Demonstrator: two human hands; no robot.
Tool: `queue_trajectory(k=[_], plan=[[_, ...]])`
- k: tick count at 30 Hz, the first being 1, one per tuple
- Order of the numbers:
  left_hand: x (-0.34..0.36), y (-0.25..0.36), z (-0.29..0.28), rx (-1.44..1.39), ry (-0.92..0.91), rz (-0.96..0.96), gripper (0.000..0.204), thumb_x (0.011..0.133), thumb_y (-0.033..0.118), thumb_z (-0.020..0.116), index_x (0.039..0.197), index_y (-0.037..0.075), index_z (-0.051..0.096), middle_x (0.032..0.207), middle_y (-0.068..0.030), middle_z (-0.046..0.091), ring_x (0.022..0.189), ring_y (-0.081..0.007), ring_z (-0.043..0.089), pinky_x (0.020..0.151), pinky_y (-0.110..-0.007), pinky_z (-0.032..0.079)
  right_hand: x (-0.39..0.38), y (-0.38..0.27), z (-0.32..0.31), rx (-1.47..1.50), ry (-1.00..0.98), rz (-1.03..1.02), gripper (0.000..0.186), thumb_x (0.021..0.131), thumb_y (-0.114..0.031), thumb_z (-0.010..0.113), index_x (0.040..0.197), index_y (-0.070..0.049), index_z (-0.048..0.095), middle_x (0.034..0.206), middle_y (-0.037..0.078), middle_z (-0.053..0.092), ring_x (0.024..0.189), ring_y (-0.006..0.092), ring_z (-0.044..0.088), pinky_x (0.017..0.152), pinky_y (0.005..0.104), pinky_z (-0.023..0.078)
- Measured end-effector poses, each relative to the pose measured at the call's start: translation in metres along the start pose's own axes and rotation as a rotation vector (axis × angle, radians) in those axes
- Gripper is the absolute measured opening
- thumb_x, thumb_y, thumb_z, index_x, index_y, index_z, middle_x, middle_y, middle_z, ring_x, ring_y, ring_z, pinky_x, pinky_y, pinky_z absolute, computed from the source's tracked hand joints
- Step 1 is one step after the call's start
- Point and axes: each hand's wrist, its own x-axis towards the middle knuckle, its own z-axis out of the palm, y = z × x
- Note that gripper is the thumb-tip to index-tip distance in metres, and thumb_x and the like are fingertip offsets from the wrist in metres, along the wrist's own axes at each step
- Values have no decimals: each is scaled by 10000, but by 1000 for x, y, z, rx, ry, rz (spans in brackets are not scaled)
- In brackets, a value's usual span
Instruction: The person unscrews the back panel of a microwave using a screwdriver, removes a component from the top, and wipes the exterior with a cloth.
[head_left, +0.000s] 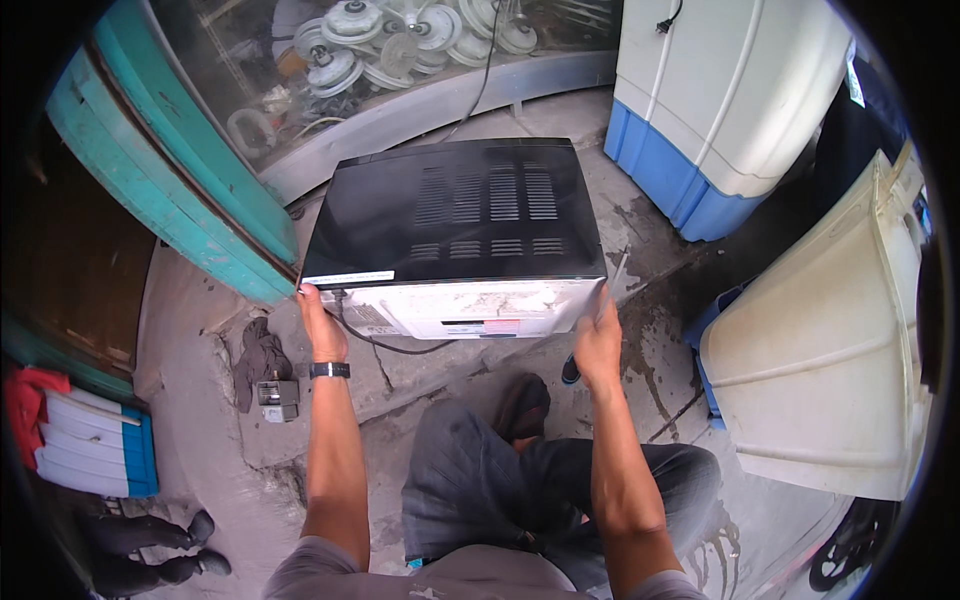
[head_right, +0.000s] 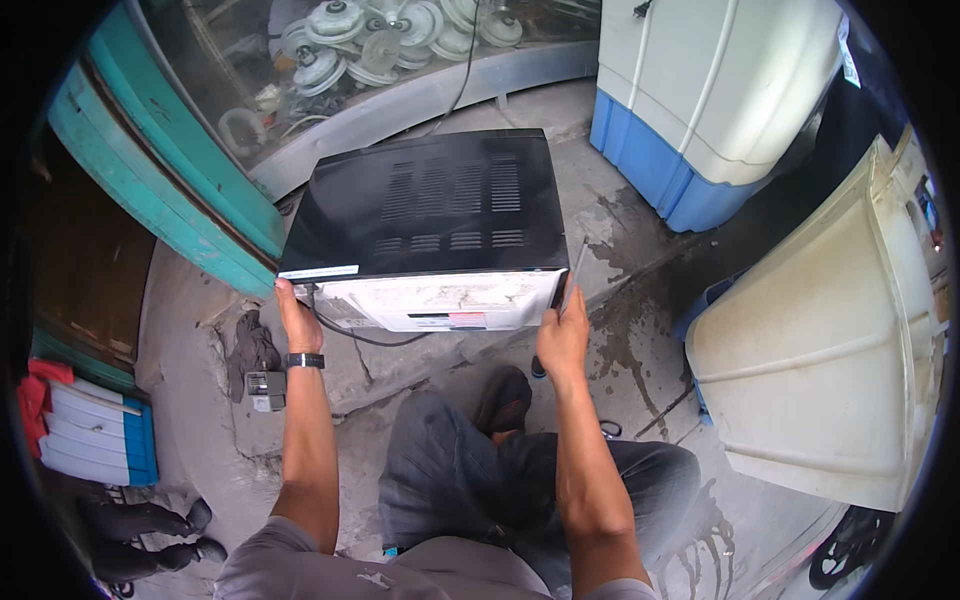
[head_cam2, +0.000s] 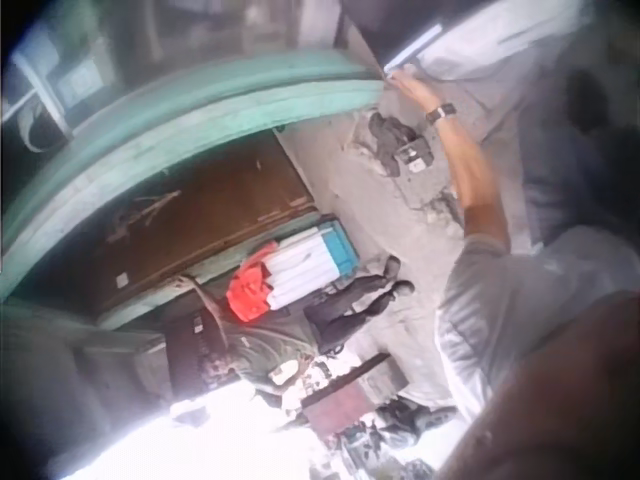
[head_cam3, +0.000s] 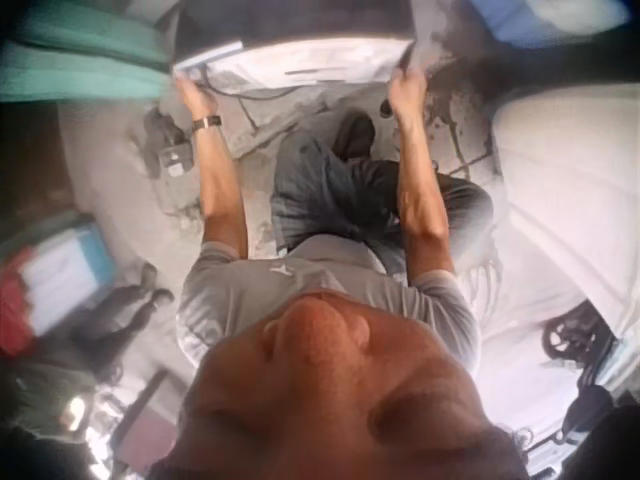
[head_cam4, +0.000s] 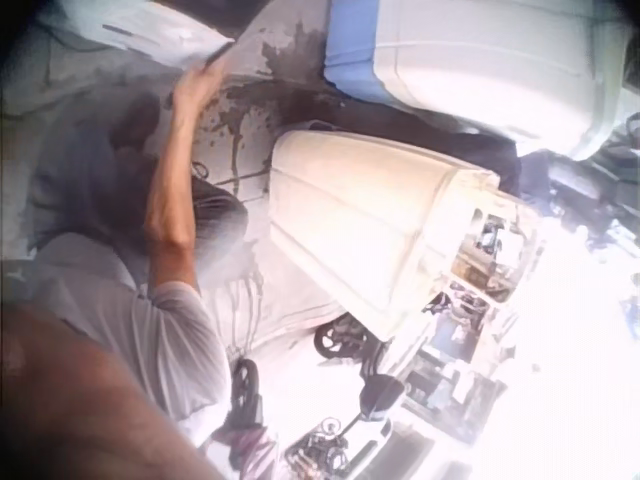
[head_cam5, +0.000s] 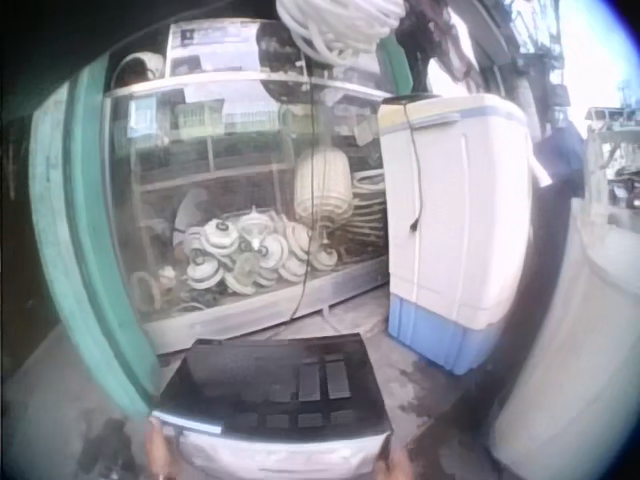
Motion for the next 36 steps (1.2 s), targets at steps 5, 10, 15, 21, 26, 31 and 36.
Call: queue_trajectory(k=[5,10,15,21,26,31,36], plan=[[31,-15,-40,-57,67,-247,815,905,726,543,1388,71,504,1413,-70,519,1323,-221,447,1140,-373,285,-57,-45,3,-98,-59,-28,745,778,113,477,1500,54,306,1343,260,479,1275,429,474,1097,426,388],[53,-5,-40,-19,63,-272,808,883,736,560,1358,82,537,1383,-68,548,1291,-220,482,1123,-388,336,-109,-75,3,-12,-151,33,828,763,119,526,1510,128,167,1457,332,327,1362,486,348,1160,487,292],[83,-12,-66,-126,-19,-269,740,898,690,564,1340,97,537,1370,-46,554,1280,-217,492,1117,-379,348,-162,-89,11,17,-275,-23,950,769,112,554,1550,95,14,1553,347,146,1430,512,227,1191,492,236],[71,1,-66,242,-31,-366,1058,828,834,498,1579,134,242,1628,-84,247,1449,-326,282,1150,-553,262,-161,-76,5,108,-309,-51,923,786,118,535,1561,67,36,1571,347,108,1453,511,188,1207,516,211],[48,-13,-78,303,-30,-399,888,974,647,491,1560,21,260,1561,-169,358,1297,-359,502,1075,-465,442,-158,-55,-9,91,-341,-106,834,790,120,508,1553,54,176,1585,309,192,1465,456,244,1204,446,259],[43,-16,-233,593,266,-165,268,976,83,557,1213,4,653,1151,-117,699,961,-242,692,837,-359,557,-165,-53,-28,124,-436,-40,756,802,121,490,1523,23,283,1546,268,298,1440,432,322,1193,422,287],[-38,-64,-246,1655,-314,-178,368,883,105,622,1246,128,676,1239,-191,665,1087,-342,678,900,-427,549,-163,0,-82,307,-532,473,560,925,77,417,1473,-37,402,1277,175,539,843,188,668,675,295,556]])
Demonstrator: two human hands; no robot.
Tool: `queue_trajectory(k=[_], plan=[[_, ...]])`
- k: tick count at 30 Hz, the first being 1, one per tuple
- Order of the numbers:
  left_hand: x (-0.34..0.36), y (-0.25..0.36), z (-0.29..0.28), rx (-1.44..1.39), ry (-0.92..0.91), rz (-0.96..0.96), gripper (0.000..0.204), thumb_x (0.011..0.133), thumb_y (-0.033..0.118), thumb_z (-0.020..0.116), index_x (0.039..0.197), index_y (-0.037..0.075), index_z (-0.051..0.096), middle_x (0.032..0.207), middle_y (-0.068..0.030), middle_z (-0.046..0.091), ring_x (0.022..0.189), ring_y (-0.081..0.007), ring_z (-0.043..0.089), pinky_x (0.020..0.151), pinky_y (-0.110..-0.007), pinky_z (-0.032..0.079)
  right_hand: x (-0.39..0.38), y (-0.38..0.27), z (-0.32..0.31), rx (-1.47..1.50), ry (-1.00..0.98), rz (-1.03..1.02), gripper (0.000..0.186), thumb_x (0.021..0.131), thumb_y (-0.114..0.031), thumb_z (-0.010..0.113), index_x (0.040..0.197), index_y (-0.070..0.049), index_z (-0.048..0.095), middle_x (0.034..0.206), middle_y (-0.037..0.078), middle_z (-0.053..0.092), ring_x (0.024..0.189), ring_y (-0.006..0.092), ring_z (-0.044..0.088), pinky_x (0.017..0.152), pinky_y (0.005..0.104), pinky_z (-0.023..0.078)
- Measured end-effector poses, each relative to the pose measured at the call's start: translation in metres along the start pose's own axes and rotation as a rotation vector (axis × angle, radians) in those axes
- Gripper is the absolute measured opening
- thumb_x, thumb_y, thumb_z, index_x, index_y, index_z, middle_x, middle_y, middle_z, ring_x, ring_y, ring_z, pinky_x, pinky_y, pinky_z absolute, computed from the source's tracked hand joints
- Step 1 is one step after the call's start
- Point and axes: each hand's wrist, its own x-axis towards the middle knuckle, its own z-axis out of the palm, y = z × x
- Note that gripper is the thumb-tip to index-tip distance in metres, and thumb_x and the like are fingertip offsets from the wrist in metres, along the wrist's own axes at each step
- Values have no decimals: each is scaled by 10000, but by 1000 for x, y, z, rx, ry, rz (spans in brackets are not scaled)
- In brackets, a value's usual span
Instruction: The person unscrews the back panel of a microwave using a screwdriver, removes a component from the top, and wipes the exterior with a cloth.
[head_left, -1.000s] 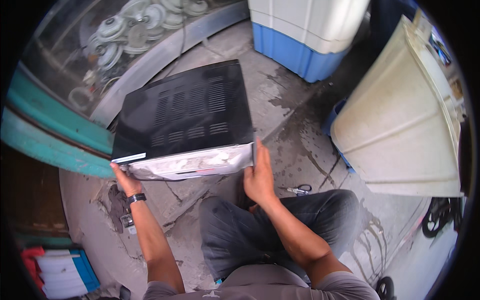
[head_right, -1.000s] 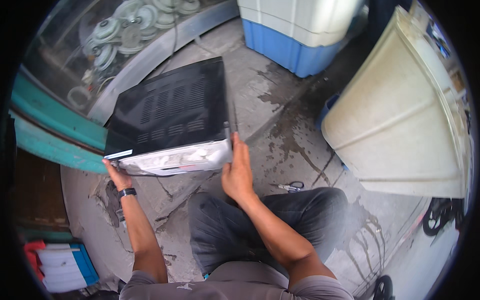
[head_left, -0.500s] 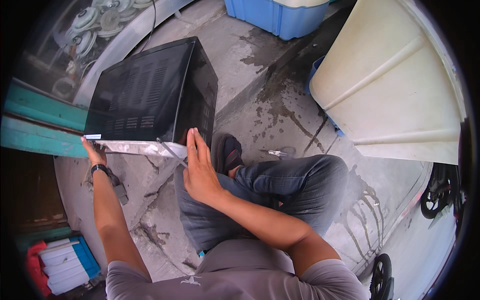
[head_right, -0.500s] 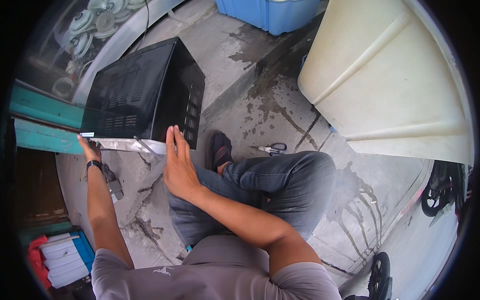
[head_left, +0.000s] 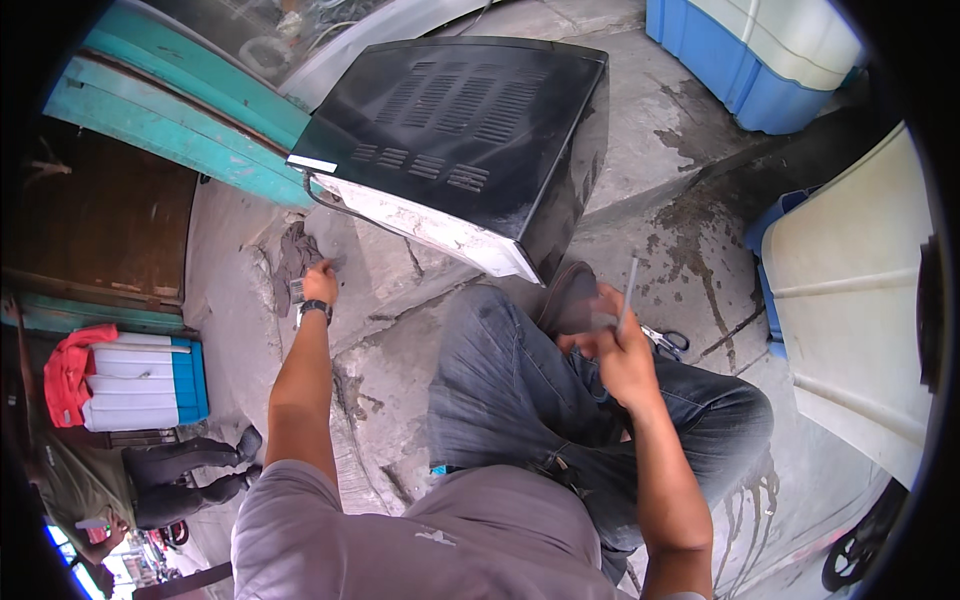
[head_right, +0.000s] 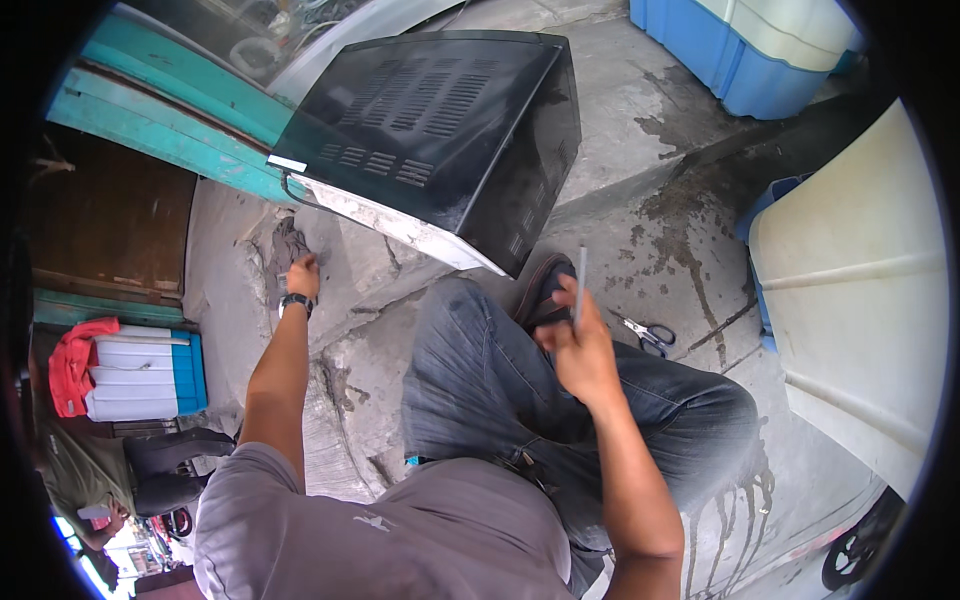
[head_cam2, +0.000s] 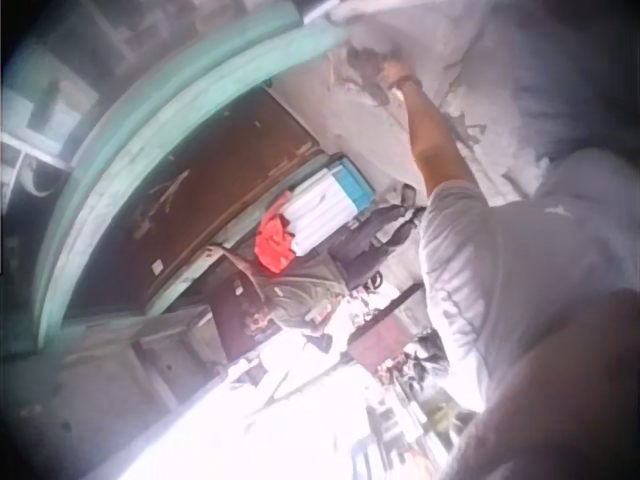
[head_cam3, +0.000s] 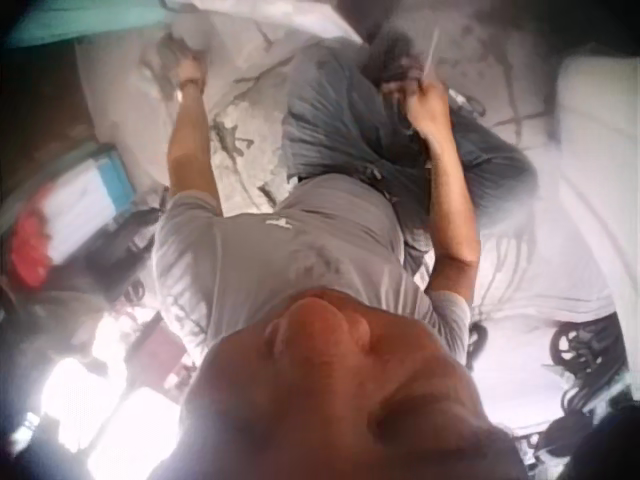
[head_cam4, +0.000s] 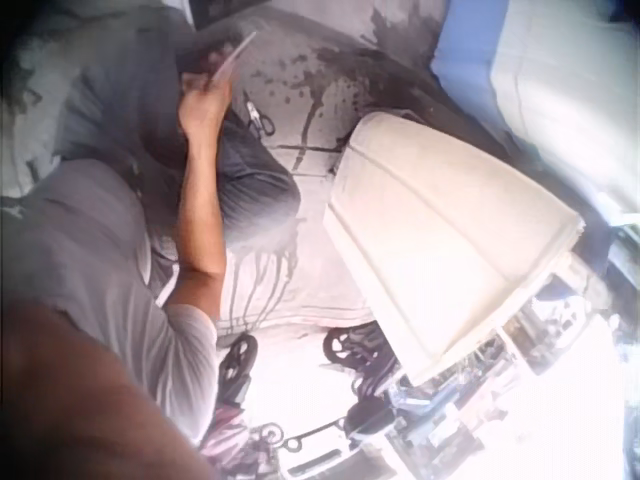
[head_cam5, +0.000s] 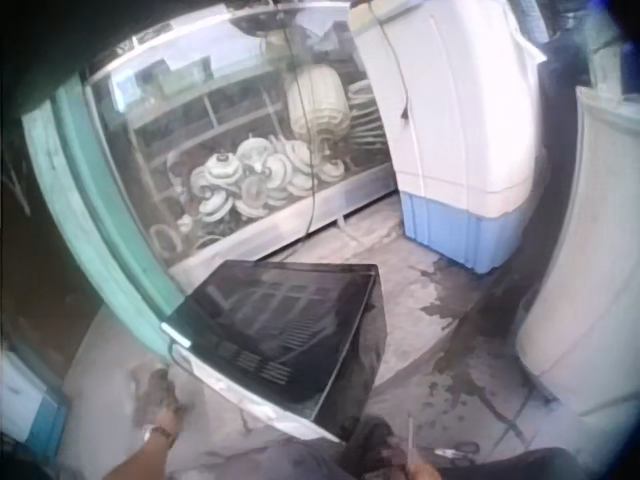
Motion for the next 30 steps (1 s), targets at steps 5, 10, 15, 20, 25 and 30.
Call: queue_trajectory(k=[5,10,15,20,25,30], plan=[[-24,22,28,314,-205,-67,360,863,93,614,1205,170,698,1239,-195,657,1102,-379,659,954,-455,536,-14,5,-39,112,-15,306,476,972,-7,459,1443,-66,425,1077,110,620,651,122,617,582,254,513],[-36,-5,32,231,-29,-71,264,861,67,605,1088,133,720,1167,-173,686,1044,-387,672,884,-467,545,-15,17,-42,244,-69,454,483,951,-56,580,1403,3,419,1036,99,605,728,128,602,601,265,504],[-54,-9,13,178,148,58,188,892,85,620,1052,41,709,1071,-175,712,945,-348,700,846,-438,546,-21,20,-48,499,-257,414,506,900,54,578,1378,37,414,1140,116,623,982,205,662,839,290,562],[-155,112,-6,-1011,-336,-116,182,996,244,654,1023,66,674,840,-2,649,710,-96,572,687,-253,478,-31,-5,-98,26,-433,399,358,883,-10,661,1228,40,582,1092,148,717,963,197,711,859,317,555],[-293,305,-67,-1343,-860,48,183,1005,153,621,1129,21,593,1102,-118,665,986,-210,683,860,-336,574,6,-39,-135,-580,-424,21,351,912,-206,673,1232,-74,609,924,157,732,899,277,711,797,377,537],[-249,426,32,-1884,-944,-327,133,954,77,684,1076,40,647,1025,-38,675,957,-156,651,904,-264,543,25,-30,-171,-752,-289,-15,469,921,-296,647,1352,-139,548,1040,197,712,1010,360,673,867,420,514]])
